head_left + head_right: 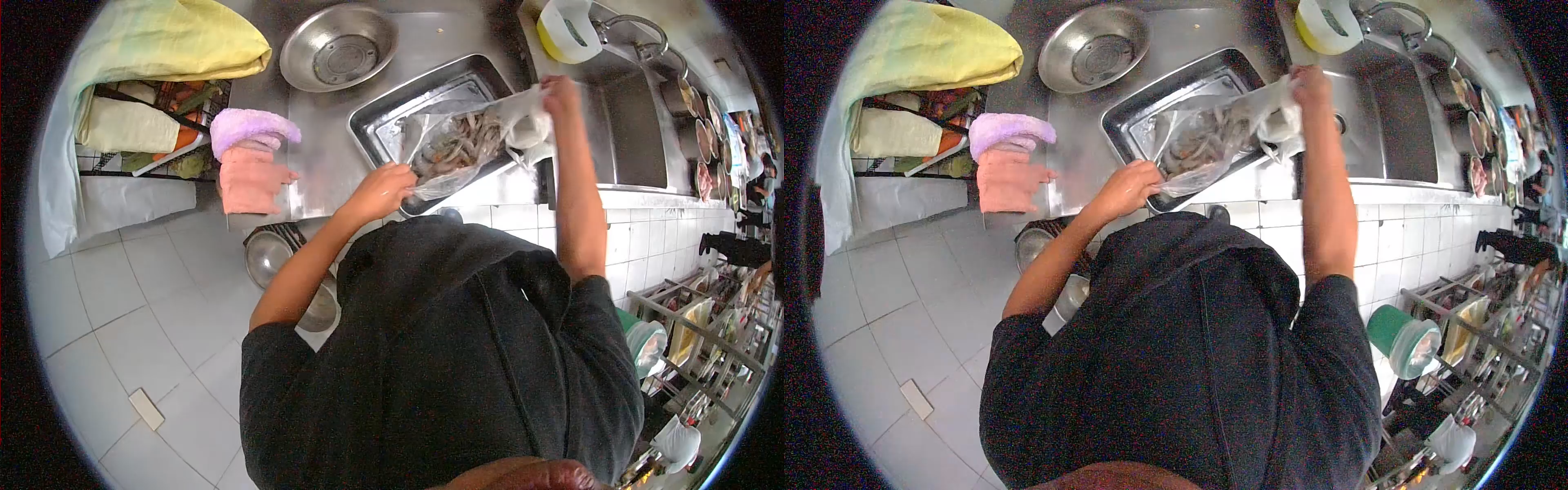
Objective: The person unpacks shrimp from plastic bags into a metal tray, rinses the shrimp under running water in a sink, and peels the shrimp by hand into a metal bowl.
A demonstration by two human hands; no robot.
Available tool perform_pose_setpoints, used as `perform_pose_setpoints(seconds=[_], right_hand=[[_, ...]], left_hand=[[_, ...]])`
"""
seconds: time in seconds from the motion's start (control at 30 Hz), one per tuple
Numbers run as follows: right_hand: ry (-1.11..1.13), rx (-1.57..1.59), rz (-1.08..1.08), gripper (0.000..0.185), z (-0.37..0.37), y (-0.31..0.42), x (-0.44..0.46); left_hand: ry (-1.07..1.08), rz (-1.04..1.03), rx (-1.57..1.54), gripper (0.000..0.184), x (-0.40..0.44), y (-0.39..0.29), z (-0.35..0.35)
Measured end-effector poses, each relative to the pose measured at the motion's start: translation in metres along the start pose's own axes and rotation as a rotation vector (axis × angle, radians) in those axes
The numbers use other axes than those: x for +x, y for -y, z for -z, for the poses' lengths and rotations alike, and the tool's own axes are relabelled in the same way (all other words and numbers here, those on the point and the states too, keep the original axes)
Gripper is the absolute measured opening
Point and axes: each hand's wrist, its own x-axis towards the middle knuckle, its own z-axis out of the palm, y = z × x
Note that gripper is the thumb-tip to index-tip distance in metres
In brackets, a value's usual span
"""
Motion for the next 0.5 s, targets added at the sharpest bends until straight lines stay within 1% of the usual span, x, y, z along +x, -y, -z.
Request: perform_pose_setpoints(seconds=[0.03, 0.07, 0.1, 0.17, 0.23, 0.27, 0.3, 0.37, 0.43, 0.5], right_hand=[[0.059, -0.045, 0.042, 0.012, -0.012, 0.021, -0.009], [0.114, -0.095, 0.084, 0.011, -0.030, 0.058, -0.028], [0.122, -0.243, 0.043, 0.009, -0.057, 0.086, -0.072], [0.376, -0.590, 0.073, 0.009, -0.043, 0.093, -0.035], [0.297, -0.767, 0.145, 0.012, -0.055, 0.087, -0.050], [0.177, -0.592, 0.123, 0.011, -0.086, 0.078, -0.110], [0.152, -0.699, 0.071, 0.010, -0.081, 0.071, -0.106], [0.274, -0.783, 0.223, 0.013, -0.055, 0.039, -0.089], [0.286, -0.735, 0.168, 0.014, -0.030, 0.014, -0.086], [0.266, -0.682, 0.127, 0.013, -0.018, 0.001, -0.090]], left_hand=[[-0.005, 0.031, -0.031, 0.011, -0.009, 0.003, -0.003], [-0.034, 0.044, -0.001, 0.011, -0.012, 0.007, -0.007], [-0.070, 0.052, 0.034, 0.010, -0.007, 0.014, -0.011], [-0.135, 0.067, 0.068, 0.010, -0.002, 0.018, -0.016], [-0.190, 0.070, 0.067, 0.012, 0.005, 0.018, -0.018], [-0.208, 0.080, 0.055, 0.012, 0.007, 0.016, -0.018], [-0.222, 0.094, 0.043, 0.012, 0.006, 0.015, -0.016], [-0.271, 0.126, 0.019, 0.016, 0.005, 0.015, -0.017], [-0.341, 0.165, -0.005, 0.026, 0.002, 0.017, -0.020], [-0.537, 0.421, -0.269, 0.033, 0.004, 0.012, -0.030]])
